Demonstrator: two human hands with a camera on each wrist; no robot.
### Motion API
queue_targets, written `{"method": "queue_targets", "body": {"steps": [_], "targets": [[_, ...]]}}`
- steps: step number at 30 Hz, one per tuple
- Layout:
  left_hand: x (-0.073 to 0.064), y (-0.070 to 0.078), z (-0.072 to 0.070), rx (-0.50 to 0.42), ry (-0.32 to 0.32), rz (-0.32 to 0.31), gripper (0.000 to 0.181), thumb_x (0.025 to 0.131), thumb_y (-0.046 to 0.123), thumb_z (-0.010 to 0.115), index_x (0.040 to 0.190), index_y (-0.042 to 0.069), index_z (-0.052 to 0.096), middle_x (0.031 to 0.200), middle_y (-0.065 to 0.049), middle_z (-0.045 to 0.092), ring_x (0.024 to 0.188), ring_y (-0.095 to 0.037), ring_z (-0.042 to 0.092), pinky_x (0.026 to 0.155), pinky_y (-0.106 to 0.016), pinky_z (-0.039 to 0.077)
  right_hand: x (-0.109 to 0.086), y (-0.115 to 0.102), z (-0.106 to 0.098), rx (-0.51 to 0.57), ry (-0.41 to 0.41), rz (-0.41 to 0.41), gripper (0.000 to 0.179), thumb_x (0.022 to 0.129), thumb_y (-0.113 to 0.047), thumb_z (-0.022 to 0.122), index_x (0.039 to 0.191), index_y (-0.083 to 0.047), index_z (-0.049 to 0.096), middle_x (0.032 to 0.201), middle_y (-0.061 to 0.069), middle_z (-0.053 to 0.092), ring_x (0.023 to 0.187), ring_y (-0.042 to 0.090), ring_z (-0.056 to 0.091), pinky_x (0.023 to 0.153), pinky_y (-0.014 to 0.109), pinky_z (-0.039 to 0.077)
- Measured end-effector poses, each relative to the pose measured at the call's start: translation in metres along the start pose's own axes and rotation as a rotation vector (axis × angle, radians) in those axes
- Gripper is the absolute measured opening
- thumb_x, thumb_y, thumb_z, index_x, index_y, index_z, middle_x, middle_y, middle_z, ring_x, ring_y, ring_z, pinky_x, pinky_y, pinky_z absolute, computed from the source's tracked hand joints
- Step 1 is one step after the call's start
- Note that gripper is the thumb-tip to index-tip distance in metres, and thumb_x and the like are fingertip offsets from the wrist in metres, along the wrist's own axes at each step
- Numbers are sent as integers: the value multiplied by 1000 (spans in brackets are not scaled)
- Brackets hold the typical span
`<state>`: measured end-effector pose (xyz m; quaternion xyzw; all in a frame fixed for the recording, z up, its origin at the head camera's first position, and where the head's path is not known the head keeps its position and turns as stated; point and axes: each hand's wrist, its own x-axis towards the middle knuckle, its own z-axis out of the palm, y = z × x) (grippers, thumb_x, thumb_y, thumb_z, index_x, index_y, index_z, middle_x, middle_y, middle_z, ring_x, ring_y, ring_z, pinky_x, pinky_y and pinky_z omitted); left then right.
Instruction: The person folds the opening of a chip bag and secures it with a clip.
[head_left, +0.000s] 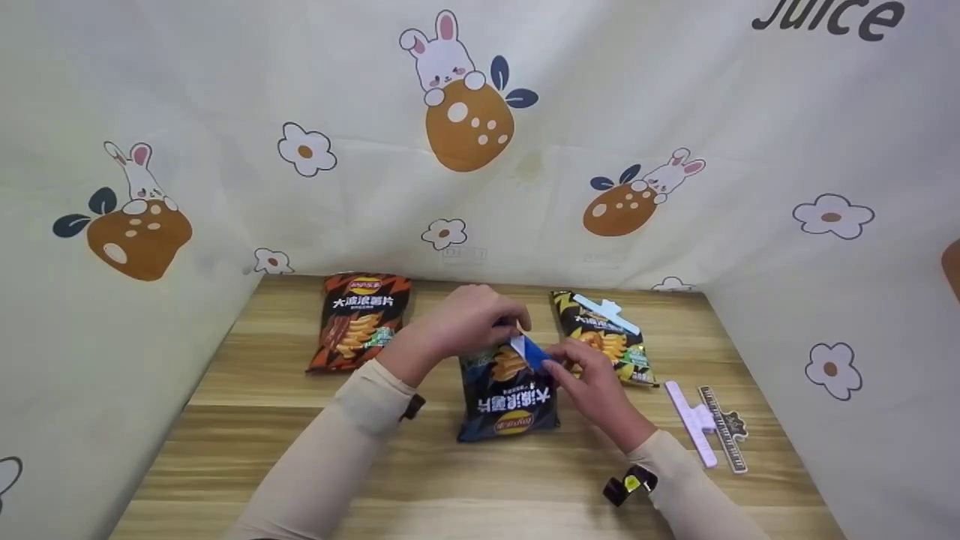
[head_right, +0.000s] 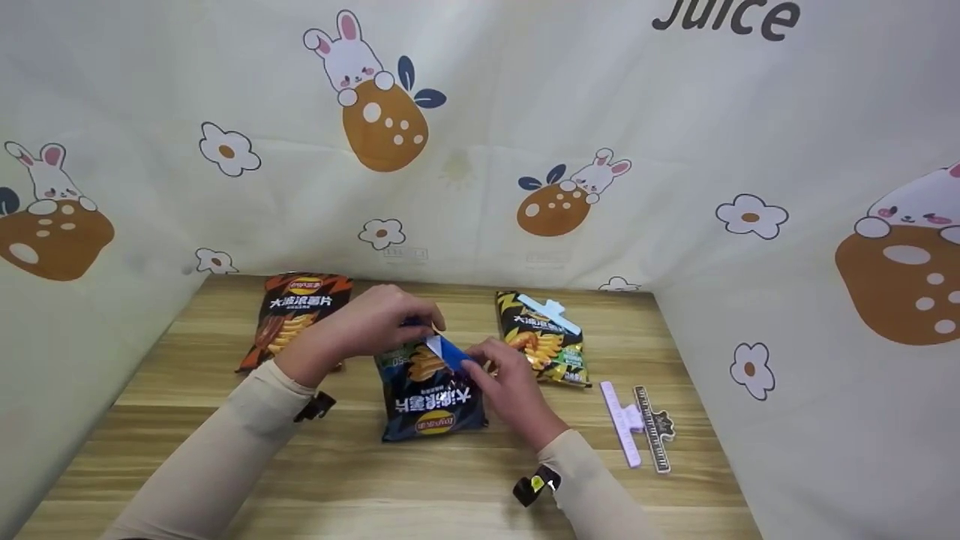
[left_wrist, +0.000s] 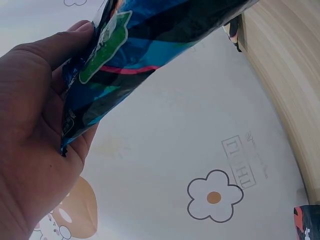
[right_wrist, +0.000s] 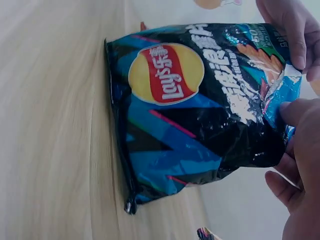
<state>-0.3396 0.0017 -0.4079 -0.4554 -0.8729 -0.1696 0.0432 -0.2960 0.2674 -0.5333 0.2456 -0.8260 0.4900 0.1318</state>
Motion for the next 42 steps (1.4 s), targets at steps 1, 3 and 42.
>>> {"method": "queue_targets", "body": {"steps": [1, 3, 42], "targets": [[0, 0, 0, 3, 1, 5, 14, 108, 19, 74, 119, 20, 83, 107, 2, 82, 91, -18, 75, 85, -41, 62, 0, 0, 1, 17, 4, 15, 11, 105, -10, 76, 108, -20, 81, 94, -4, 73, 79, 25, 71, 70, 31, 60], [0, 1, 0, 10, -8, 3, 14, 108, 18, 73, 118, 19, 83, 108, 2, 82, 93, -18, 75, 87, -41, 62, 0, 1, 2, 46, 18, 36, 11, 104, -8, 76, 105, -18, 82, 92, -1, 73, 77, 28, 70, 69, 28, 59], [-3, -1, 0, 70, 40, 71, 11, 108, 15, 74, 107, 9, 83, 103, -3, 81, 95, -21, 77, 90, -40, 63, -10, 1, -10, 69, -13, 47, 16, 101, -8, 81, 114, -17, 84, 101, 4, 77, 90, 18, 74, 77, 33, 65]]}}
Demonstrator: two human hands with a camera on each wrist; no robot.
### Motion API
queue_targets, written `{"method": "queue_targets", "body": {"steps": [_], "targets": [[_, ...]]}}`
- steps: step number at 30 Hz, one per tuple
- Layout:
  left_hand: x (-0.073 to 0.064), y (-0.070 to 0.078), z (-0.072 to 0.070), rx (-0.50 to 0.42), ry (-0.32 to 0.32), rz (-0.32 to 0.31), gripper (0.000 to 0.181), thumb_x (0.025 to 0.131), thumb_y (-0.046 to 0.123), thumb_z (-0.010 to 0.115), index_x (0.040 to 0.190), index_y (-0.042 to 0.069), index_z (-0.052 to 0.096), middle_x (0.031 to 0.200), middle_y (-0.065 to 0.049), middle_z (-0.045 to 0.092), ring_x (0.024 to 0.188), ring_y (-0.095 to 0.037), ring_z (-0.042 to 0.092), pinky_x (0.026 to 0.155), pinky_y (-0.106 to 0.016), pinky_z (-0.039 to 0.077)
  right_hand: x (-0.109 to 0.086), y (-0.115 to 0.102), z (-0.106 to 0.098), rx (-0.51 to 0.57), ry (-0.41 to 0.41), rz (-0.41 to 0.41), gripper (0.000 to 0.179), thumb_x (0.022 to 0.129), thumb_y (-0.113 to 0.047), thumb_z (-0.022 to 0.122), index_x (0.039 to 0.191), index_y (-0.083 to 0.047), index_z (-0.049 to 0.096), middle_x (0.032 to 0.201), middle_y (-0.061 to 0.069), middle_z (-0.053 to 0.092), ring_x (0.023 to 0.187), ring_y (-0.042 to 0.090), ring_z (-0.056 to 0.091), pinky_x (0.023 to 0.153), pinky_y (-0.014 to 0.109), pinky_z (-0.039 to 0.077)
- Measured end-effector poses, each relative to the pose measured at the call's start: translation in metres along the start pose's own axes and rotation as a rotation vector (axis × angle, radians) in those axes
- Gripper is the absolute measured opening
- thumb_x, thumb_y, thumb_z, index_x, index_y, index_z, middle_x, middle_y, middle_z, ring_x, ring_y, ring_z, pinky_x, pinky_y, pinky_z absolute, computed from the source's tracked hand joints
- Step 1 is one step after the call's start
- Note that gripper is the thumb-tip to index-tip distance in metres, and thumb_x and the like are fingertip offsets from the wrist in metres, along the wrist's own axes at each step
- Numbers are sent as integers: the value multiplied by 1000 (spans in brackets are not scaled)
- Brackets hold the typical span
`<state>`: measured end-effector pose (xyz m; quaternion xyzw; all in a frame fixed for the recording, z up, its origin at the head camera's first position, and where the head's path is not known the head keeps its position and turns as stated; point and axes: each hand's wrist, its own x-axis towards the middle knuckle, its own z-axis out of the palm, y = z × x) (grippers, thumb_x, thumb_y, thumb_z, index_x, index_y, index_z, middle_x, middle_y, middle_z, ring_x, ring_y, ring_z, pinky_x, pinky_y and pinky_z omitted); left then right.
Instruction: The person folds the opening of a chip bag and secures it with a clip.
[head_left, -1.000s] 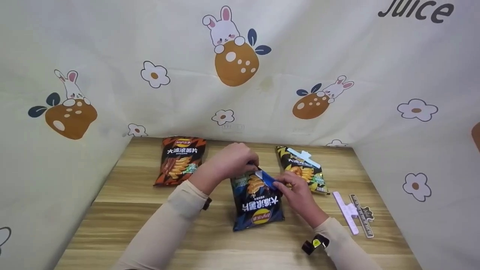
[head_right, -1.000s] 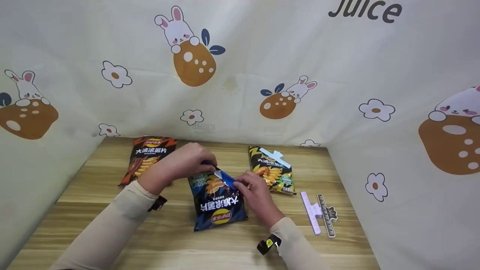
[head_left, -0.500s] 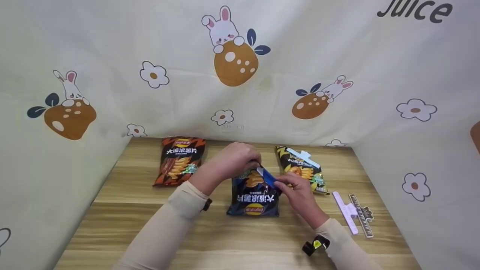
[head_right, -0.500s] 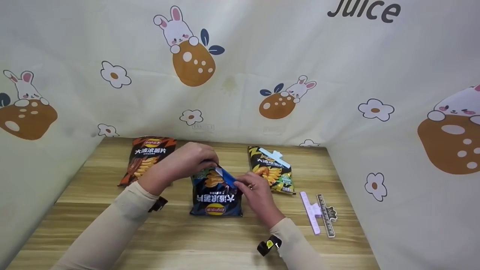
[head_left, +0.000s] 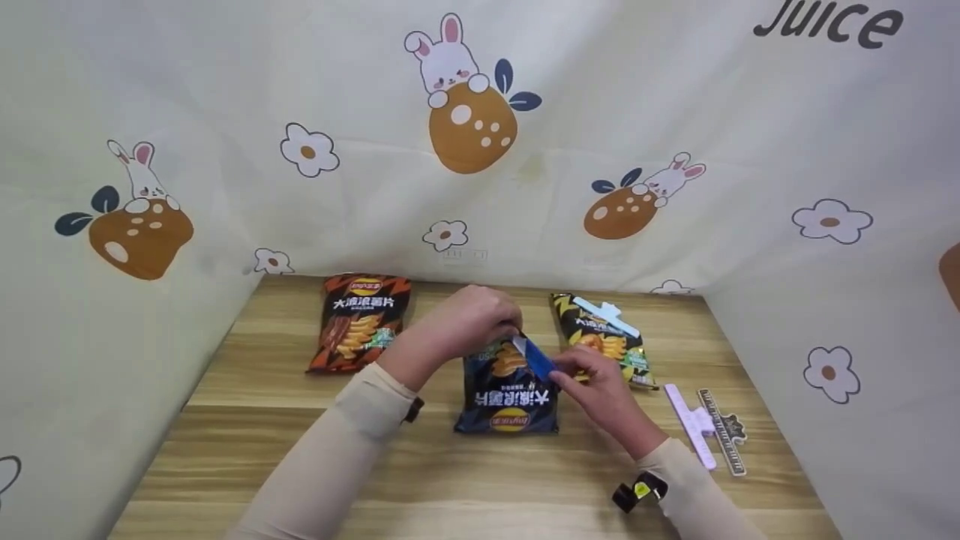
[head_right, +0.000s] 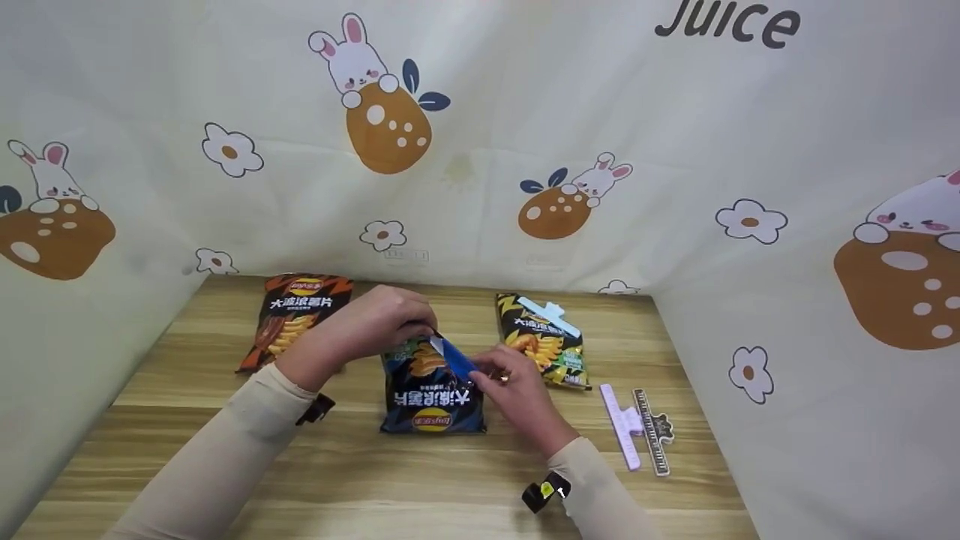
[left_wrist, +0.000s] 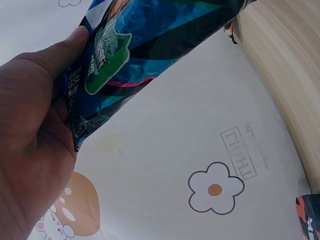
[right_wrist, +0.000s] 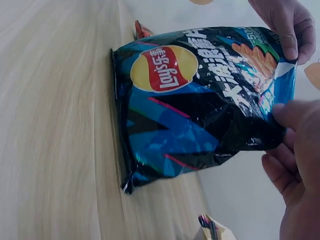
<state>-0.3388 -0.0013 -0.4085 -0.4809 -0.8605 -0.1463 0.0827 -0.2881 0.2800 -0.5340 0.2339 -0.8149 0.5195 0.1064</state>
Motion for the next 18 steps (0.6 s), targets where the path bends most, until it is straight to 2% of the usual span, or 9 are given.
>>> {"method": "queue_targets", "body": {"steps": [4, 9, 12, 15, 18], "targets": [[0, -1, 0, -6, 0, 4, 11, 108, 14, 74, 107, 9, 83, 103, -3, 81, 95, -22, 77, 91, -40, 63, -4, 0, -13, -54, -12, 31, 14, 104, -14, 79, 117, -15, 82, 104, -2, 76, 92, 20, 73, 78, 34, 64], [0, -1, 0, -14, -7, 1, 10, 107, 14, 74, 109, 9, 83, 105, -4, 81, 96, -21, 77, 91, -39, 63, -10, 3, -41, -190, 46, 136, 8, 105, -13, 78, 112, -14, 81, 106, -6, 77, 96, 16, 70, 83, 30, 60], [1, 0, 0, -11, -11, -5, 11, 108, 14, 73, 109, 9, 83, 105, -4, 81, 96, -21, 77, 91, -39, 63, -15, 5, -62, -282, 72, 165, 8, 104, -10, 79, 111, -13, 81, 103, -5, 76, 92, 15, 69, 83, 29, 58], [1, 0, 0, 3, -20, -14, 12, 108, 15, 73, 110, 9, 83, 105, -4, 81, 96, -21, 76, 92, -40, 63, -19, 6, -82, -380, 78, 168, 10, 104, -8, 78, 113, -7, 79, 102, 0, 76, 91, 18, 69, 82, 35, 60], [2, 1, 0, 9, -35, -24, 13, 109, 15, 72, 111, 9, 83, 106, -4, 81, 97, -22, 76, 93, -41, 63, -27, 7, -102, -518, 65, 206, 16, 105, -10, 76, 118, -1, 76, 107, 8, 74, 98, 27, 70, 87, 48, 61]]}}
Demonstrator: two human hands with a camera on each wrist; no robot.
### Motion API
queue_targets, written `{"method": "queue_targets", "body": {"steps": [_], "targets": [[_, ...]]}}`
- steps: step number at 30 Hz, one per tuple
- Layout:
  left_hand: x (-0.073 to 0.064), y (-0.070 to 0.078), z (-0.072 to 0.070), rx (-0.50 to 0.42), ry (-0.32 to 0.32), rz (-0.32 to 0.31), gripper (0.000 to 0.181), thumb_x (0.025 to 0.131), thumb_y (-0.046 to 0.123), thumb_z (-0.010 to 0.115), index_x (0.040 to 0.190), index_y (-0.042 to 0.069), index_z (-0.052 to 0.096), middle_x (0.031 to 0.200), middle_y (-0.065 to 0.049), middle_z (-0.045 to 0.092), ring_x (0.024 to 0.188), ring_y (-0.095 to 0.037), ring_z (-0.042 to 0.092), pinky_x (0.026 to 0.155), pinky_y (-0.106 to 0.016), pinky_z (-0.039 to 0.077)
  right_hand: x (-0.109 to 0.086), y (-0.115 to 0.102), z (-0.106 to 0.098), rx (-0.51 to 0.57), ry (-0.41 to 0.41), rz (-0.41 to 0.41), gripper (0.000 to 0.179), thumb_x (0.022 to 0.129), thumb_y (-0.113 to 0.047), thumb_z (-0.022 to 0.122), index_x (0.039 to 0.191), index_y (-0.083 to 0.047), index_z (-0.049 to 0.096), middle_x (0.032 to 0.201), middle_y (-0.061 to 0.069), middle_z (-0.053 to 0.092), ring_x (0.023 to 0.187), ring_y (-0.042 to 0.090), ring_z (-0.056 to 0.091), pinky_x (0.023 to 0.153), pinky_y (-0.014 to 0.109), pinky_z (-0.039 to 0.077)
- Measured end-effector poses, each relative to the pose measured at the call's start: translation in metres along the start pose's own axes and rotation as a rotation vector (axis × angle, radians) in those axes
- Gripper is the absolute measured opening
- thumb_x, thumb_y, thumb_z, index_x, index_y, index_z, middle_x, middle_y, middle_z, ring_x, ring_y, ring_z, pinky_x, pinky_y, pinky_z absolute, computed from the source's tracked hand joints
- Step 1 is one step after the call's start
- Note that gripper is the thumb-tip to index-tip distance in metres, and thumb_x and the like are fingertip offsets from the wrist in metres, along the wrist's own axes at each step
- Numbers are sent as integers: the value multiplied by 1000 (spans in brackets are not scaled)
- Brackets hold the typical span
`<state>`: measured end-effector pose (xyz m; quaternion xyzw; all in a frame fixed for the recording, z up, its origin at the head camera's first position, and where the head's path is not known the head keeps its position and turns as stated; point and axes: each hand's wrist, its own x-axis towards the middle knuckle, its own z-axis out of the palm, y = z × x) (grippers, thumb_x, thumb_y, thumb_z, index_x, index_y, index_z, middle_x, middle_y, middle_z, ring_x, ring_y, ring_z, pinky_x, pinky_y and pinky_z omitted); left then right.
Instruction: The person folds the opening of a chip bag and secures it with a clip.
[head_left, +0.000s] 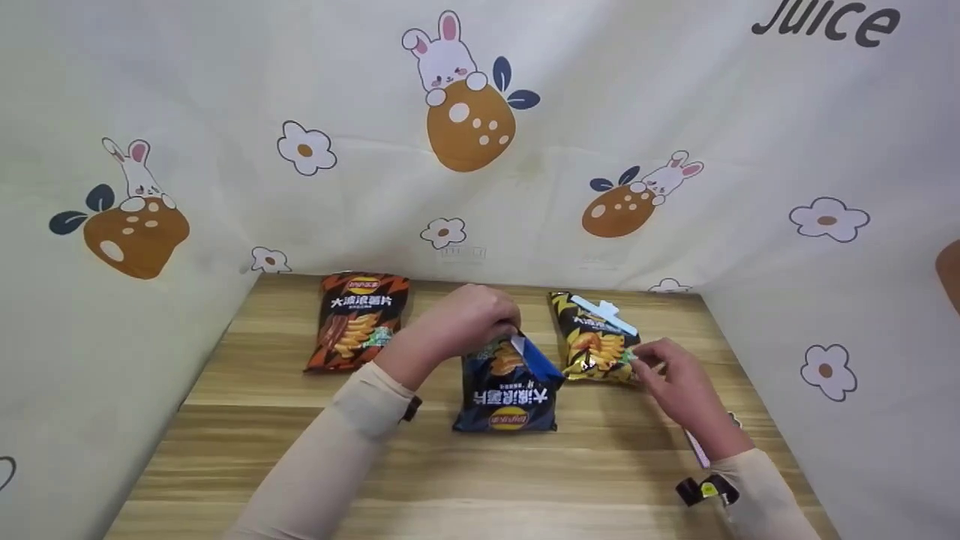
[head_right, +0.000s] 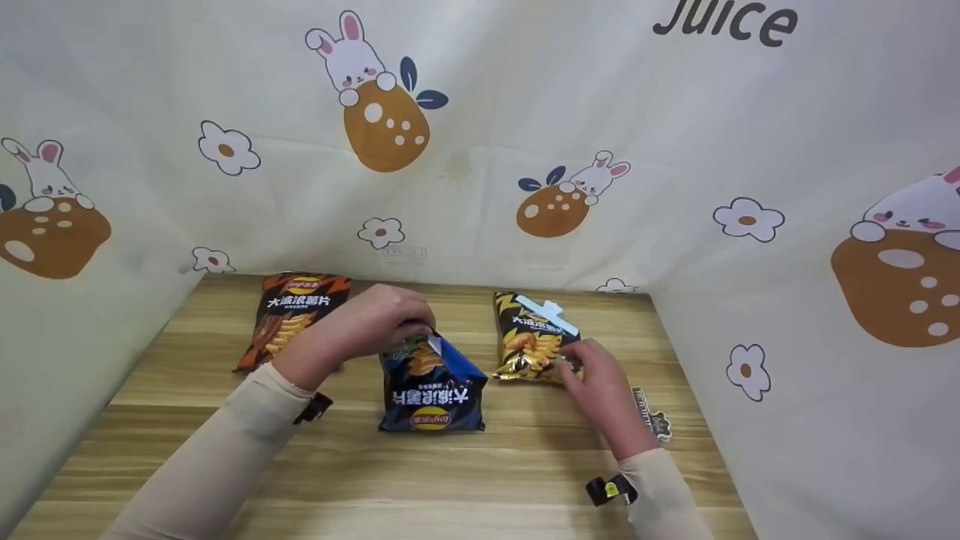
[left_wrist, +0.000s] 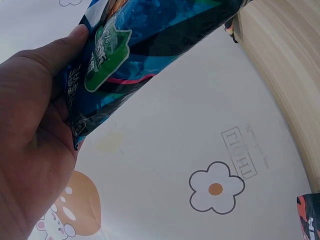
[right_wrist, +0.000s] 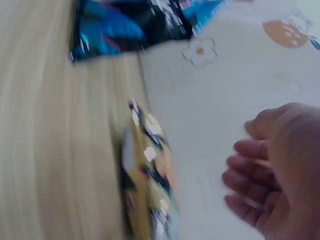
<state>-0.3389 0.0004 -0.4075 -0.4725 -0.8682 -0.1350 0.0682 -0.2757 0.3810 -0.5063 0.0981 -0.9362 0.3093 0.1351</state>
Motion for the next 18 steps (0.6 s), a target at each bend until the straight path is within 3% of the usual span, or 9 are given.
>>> {"method": "queue_targets", "body": {"steps": [3, 8, 12, 18], "targets": [[-2, 0, -1, -8, -8, -14, 13, 109, 15, 72, 112, 9, 83, 107, -5, 81, 98, -22, 76, 94, -41, 62, -5, 11, -15, -122, -58, 74, 31, 106, -15, 75, 126, 7, 69, 117, 22, 69, 109, 42, 69, 93, 62, 58], [-2, 0, -1, -9, -16, -20, 13, 109, 16, 72, 112, 10, 82, 106, -4, 81, 97, -22, 76, 93, -40, 63, -14, 31, -36, -283, -182, 238, 56, 106, -24, 73, 139, 18, 56, 137, 45, 55, 124, 62, 59, 104, 73, 50], [-2, 0, -1, -8, -16, -24, 13, 109, 17, 72, 112, 11, 82, 106, -3, 80, 97, -22, 75, 92, -41, 63, -19, 42, -48, -371, -251, 315, 67, 106, -31, 72, 141, 23, 52, 142, 51, 48, 129, 67, 53, 108, 76, 46], [-1, 1, -1, -1, -6, -14, 13, 109, 18, 72, 111, 11, 82, 105, -3, 80, 96, -22, 75, 91, -40, 63, -22, 46, -53, -399, -323, 407, 76, 104, -35, 73, 140, 27, 48, 139, 51, 47, 127, 67, 53, 107, 74, 48]]}}
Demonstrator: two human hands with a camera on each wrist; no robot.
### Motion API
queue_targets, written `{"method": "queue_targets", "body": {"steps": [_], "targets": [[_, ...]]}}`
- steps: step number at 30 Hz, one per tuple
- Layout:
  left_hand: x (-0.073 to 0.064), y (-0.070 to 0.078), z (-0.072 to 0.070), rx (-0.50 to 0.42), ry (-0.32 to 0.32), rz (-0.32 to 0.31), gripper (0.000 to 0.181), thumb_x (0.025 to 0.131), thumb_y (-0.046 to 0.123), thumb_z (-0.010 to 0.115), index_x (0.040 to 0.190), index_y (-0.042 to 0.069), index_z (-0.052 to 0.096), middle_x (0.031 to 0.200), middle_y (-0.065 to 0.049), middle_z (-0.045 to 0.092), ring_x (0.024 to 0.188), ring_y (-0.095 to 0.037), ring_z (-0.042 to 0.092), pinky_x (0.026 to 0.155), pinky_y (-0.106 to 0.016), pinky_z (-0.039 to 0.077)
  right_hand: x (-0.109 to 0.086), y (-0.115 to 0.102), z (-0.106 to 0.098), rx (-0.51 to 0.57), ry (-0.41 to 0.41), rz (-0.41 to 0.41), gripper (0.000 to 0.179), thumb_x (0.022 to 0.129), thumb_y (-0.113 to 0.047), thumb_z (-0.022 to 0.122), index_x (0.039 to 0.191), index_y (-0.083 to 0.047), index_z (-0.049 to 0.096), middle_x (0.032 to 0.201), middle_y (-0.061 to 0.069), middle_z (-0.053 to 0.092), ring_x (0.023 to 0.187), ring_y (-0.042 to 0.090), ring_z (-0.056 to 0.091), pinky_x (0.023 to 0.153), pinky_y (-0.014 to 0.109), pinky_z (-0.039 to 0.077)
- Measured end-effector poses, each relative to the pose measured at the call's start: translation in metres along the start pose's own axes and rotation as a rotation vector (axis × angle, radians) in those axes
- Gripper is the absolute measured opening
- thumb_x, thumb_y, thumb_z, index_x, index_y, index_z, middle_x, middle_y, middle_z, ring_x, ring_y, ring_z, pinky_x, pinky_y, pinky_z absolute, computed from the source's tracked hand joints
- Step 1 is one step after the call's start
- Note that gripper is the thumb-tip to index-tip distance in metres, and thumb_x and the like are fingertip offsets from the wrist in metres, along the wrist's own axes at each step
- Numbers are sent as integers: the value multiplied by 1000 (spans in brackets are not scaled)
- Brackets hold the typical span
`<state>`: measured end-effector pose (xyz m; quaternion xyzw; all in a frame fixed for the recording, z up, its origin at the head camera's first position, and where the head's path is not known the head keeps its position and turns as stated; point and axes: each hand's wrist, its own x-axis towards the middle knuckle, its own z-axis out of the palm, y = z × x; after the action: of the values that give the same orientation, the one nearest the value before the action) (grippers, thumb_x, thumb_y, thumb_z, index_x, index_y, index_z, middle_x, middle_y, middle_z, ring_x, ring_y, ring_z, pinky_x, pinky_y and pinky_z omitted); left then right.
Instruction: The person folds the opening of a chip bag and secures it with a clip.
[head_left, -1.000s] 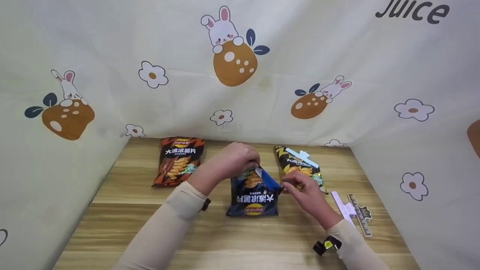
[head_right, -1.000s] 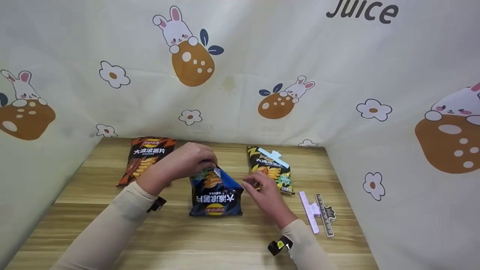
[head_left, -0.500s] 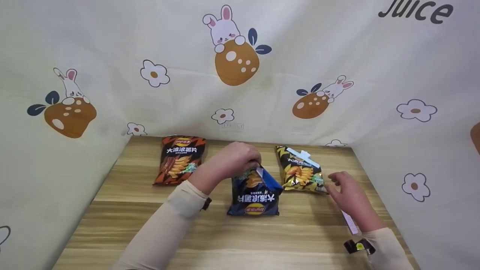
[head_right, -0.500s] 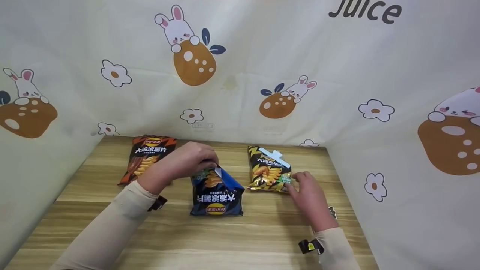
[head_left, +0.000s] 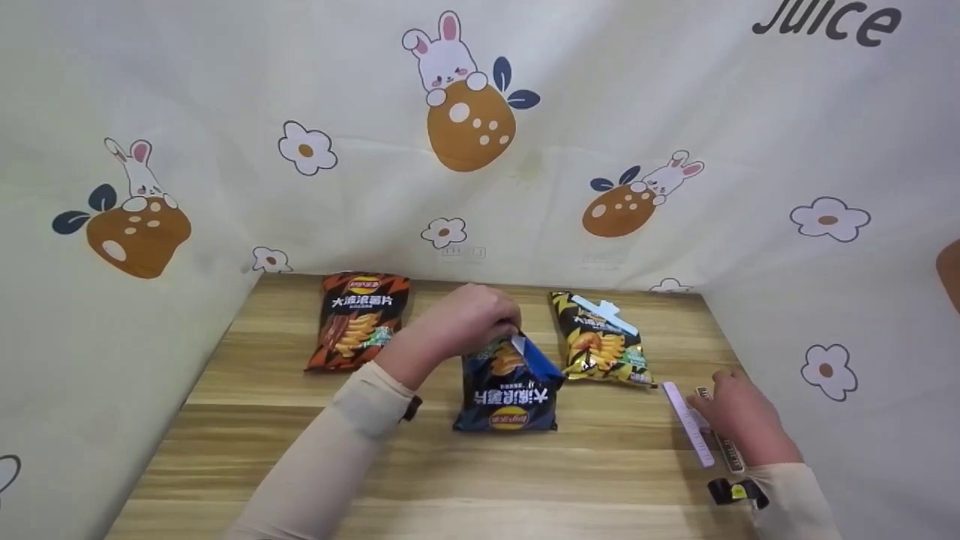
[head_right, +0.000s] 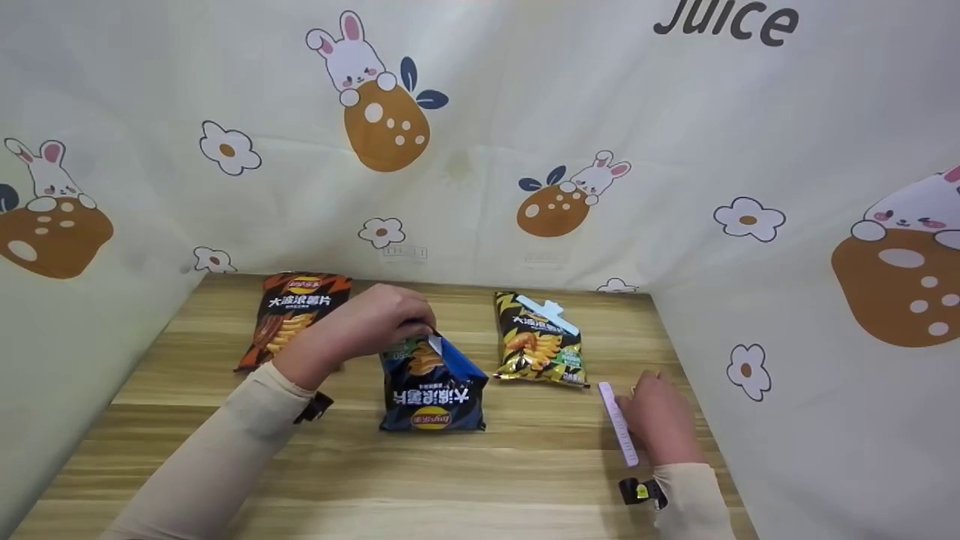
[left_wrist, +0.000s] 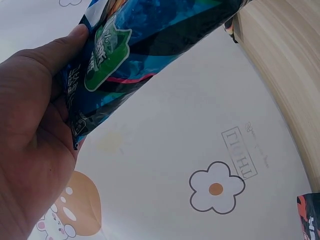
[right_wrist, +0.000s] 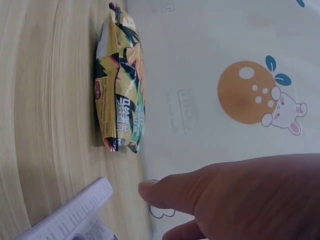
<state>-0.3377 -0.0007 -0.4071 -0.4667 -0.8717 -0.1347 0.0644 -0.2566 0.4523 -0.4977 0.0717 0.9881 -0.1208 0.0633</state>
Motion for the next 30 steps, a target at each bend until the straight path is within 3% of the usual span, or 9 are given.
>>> {"method": "queue_targets", "body": {"steps": [5, 8, 11, 14, 19, 27, 30], "targets": [[-3, -1, 1, 5, 8, 3, 11, 109, 17, 73, 110, 11, 82, 103, -3, 80, 94, -21, 75, 90, -40, 63, 1, -2, 5, -27, -8, -12, 68, 104, -35, 74, 129, 25, 55, 119, 42, 59, 108, 57, 64, 97, 70, 54], [-4, -1, 2, 3, 15, 4, 11, 108, 16, 73, 109, 10, 82, 103, -3, 80, 95, -21, 75, 90, -41, 63, 2, -4, 11, -53, -7, -34, 54, 102, -35, 75, 110, 17, 65, 95, 27, 65, 86, 43, 65, 82, 61, 58], [-3, -1, 2, -3, 18, 5, 11, 109, 16, 73, 109, 11, 82, 104, -3, 80, 95, -21, 76, 91, -41, 63, 1, -5, 18, -46, -14, -27, 45, 100, -33, 77, 100, 11, 70, 82, 16, 66, 74, 32, 61, 69, 50, 54], [-2, 0, 2, -8, 13, -2, 12, 109, 17, 73, 110, 11, 82, 104, -2, 80, 96, -20, 75, 91, -40, 63, 1, -5, 24, -16, -21, 3, 42, 99, -30, 79, 100, 11, 71, 83, 15, 67, 71, 29, 61, 64, 45, 53], [-1, 1, 0, -14, -3, -16, 13, 110, 19, 72, 111, 11, 82, 105, -2, 80, 95, -20, 75, 90, -39, 63, 0, -6, 31, 7, 0, 32, 33, 99, -21, 77, 98, 11, 70, 82, 16, 67, 70, 30, 63, 62, 46, 54], [0, 0, 1, -27, -7, -15, 12, 109, 18, 72, 110, 12, 82, 104, -2, 80, 94, -19, 74, 89, -39, 63, -3, -6, 37, 23, 57, 27, 35, 98, -14, 78, 109, 17, 69, 80, 15, 67, 68, 28, 63, 61, 47, 56], [0, -1, 1, -32, -6, -10, 11, 109, 18, 73, 109, 11, 81, 103, -2, 80, 94, -19, 74, 89, -39, 63, -3, -5, 38, 27, 84, 20, 31, 97, -15, 79, 101, 14, 68, 78, 14, 65, 67, 29, 62, 60, 49, 55]]}}
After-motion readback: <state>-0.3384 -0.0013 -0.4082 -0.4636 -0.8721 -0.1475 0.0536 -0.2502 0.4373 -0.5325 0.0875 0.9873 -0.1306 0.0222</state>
